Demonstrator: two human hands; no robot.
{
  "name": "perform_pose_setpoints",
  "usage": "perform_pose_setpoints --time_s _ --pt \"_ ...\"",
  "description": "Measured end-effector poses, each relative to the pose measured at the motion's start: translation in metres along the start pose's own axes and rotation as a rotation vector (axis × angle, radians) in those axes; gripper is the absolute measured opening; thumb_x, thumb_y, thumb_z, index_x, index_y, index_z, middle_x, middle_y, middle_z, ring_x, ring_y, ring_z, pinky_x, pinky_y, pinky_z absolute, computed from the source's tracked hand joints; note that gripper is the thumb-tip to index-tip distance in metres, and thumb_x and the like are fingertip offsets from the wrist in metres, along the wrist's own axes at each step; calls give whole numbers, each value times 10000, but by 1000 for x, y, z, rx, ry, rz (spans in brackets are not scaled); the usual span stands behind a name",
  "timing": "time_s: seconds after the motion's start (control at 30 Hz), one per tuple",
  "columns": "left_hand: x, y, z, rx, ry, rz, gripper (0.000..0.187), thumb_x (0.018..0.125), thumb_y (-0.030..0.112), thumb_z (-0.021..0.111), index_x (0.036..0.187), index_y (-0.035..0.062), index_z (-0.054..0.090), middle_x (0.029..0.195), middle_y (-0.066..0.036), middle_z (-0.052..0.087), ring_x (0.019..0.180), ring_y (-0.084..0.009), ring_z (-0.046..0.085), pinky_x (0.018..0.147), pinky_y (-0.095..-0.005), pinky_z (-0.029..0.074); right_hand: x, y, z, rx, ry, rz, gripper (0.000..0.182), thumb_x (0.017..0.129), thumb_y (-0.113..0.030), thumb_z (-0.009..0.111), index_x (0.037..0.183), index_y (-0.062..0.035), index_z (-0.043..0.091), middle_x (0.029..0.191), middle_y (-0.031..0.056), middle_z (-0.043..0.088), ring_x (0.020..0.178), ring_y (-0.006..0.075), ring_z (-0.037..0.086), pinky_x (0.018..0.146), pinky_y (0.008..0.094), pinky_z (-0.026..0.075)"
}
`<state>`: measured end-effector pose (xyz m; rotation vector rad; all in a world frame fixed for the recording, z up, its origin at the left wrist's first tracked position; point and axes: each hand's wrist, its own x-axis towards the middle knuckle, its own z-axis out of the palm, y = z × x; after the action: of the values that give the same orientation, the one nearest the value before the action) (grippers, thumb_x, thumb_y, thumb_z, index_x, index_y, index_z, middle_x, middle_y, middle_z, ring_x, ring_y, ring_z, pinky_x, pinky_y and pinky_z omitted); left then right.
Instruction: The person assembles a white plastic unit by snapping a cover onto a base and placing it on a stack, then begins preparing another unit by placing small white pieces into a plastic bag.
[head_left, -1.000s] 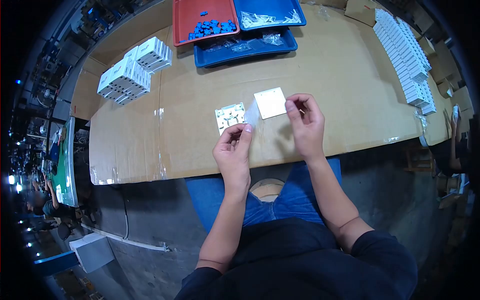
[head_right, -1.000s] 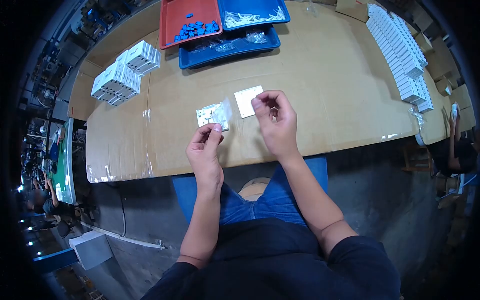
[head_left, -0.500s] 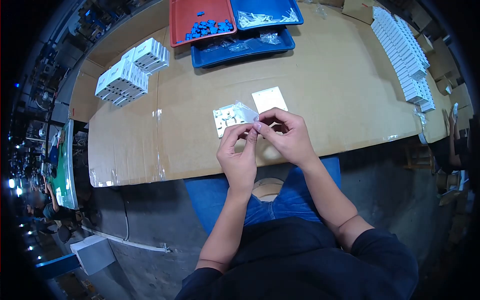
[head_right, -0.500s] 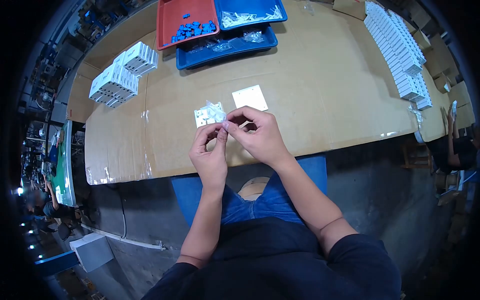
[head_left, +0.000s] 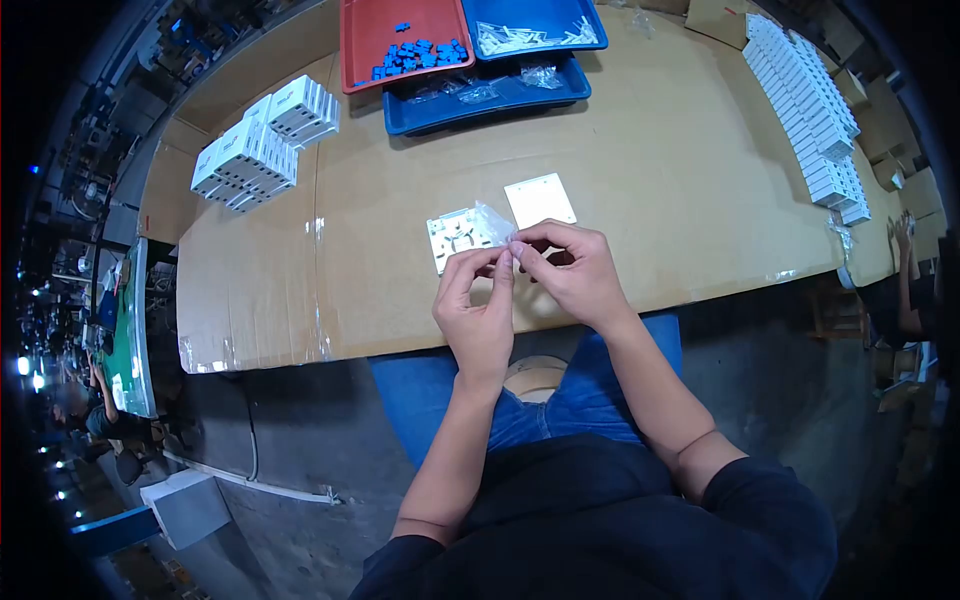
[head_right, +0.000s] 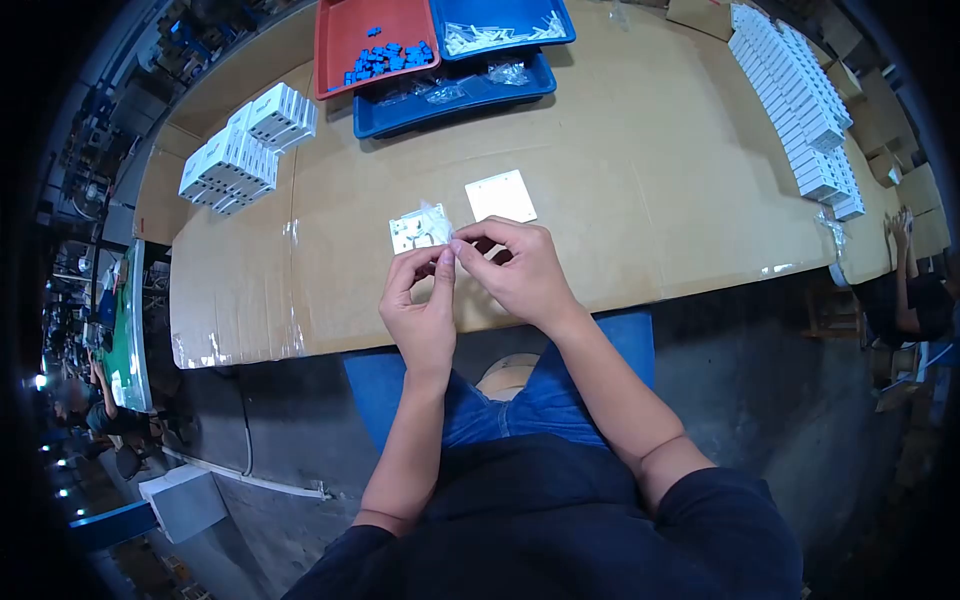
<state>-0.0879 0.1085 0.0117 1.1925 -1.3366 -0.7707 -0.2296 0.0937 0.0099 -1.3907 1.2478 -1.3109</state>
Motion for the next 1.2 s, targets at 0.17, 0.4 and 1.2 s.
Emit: perform_pose_setpoints --time_s 0.17,0.4,1.2 --pt "-3 -3 4 152 94 155 102 859 19 794 942 6 736 903 -89 665 828 -194 656 748 -318 519 -3 -8 3 27 4 15 153 934 -75 727 1027 40 768 886 92 767 749 111 725 634 237 562" --pt "-9 -12 8 185 175 250 141 840 31 807 921 4 695 915 -118 644 823 -243 650 736 -354 515 -7 -7 14 47 182 42 139 907 3 731 1039 46 740 852 77 746 698 59 675 601 203 522" --pt "5 -14 -4 -694 55 -503 219 1045 168 658 1170 -5 706 995 -35 715 848 -81 613 809 -259 517 0 -8 15 363 115 -27 233 880 74 715 1101 6 733 1073 72 677 868 116 680 760 252 583"
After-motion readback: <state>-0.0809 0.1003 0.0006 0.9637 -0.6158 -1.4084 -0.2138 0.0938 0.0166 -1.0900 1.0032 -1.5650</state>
